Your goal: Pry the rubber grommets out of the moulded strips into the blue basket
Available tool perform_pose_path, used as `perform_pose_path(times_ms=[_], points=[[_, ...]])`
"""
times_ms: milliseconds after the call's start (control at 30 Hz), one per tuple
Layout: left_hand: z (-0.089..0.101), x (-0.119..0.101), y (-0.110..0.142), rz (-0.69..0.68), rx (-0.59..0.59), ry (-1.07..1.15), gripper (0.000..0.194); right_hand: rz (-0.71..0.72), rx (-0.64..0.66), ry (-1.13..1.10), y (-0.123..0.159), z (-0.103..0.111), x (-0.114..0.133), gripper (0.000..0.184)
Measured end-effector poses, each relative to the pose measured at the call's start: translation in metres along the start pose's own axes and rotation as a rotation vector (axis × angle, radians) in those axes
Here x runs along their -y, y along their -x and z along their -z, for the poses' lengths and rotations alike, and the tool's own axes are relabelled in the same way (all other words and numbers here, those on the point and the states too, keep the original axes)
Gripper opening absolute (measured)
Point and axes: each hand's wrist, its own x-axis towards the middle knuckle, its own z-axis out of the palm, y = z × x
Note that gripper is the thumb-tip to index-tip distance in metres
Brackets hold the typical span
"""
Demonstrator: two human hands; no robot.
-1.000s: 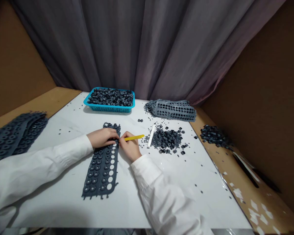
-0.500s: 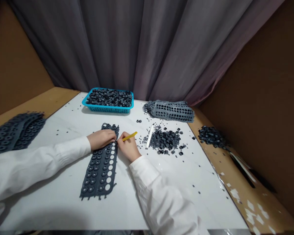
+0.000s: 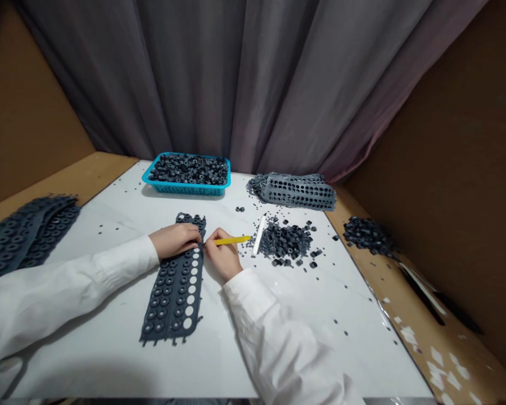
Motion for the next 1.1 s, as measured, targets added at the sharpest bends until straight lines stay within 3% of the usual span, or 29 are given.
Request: perform_pose_path(times_ms=[267, 567, 867, 1100], points=[[0.005, -0.004, 0.001, 0.032, 0.062, -0.018, 0.016, -0.013, 0.027, -0.011, -0.002, -0.001, -0.002, 0.009], [0.005, -0.003, -0.005, -0.041, 0.048, -0.099, 0.012, 0.013, 0.041, 0.126, -0.008, -0.003, 0.004, 0.008], [0.005, -0.003, -0.008, -0.043, 0.041, -0.081, 0.010, -0.018, 0.025, 0.028, -0.005, -0.003, -0.002, 0.007], [0.001, -0.002, -0.010, -0.103, 0.044, -0.142, 0.014, 0.001, 0.053, 0.117, -0.007, -0.003, 0.006, 0.010]])
